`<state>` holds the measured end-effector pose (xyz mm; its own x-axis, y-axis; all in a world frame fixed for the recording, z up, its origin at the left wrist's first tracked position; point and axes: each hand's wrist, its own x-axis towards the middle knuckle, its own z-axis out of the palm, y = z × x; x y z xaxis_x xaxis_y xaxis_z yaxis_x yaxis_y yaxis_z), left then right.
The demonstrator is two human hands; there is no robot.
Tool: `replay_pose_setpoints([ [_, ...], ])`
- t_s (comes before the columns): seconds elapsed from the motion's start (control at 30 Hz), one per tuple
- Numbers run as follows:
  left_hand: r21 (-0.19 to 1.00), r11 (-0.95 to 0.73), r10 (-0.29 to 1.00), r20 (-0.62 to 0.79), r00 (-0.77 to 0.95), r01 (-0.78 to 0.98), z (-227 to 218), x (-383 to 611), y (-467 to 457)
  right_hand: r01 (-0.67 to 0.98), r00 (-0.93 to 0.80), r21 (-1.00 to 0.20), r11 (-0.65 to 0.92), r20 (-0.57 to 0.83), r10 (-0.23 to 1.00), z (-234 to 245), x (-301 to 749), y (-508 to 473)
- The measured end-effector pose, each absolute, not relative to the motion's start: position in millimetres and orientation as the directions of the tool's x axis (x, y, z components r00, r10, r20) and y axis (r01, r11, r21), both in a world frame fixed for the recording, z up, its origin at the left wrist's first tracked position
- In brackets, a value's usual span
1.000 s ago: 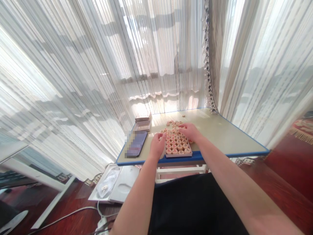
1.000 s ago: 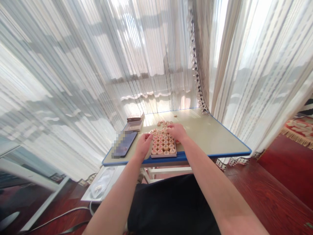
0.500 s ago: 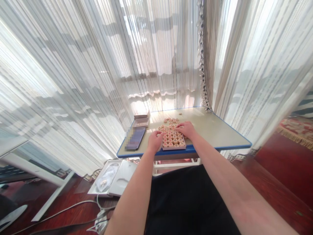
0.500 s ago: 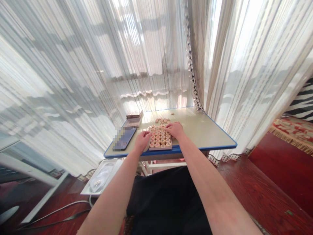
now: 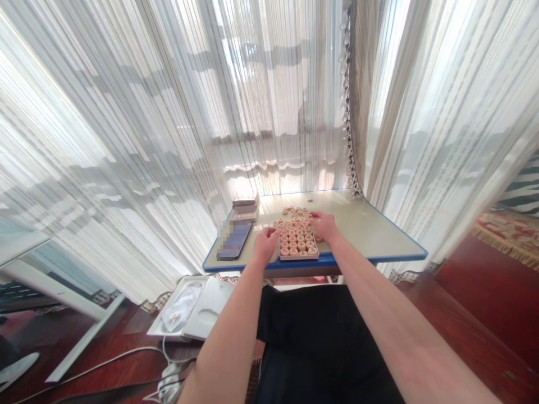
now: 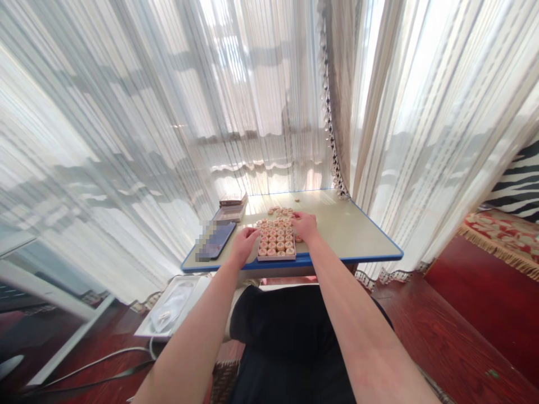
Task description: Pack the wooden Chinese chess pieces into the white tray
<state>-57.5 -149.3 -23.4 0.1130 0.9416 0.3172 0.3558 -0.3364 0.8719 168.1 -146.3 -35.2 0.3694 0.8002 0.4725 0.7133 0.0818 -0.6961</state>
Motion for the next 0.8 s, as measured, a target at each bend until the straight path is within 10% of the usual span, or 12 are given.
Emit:
replay_pose_setpoints([
  [0.8,0.85,-0.3,0.952,0.295,0.08,0.434,-18.1,-53.2,-152.7,0.615,0.344,-0.76,0.211,0.499,0.795,-39.6,169.9,-144.1],
])
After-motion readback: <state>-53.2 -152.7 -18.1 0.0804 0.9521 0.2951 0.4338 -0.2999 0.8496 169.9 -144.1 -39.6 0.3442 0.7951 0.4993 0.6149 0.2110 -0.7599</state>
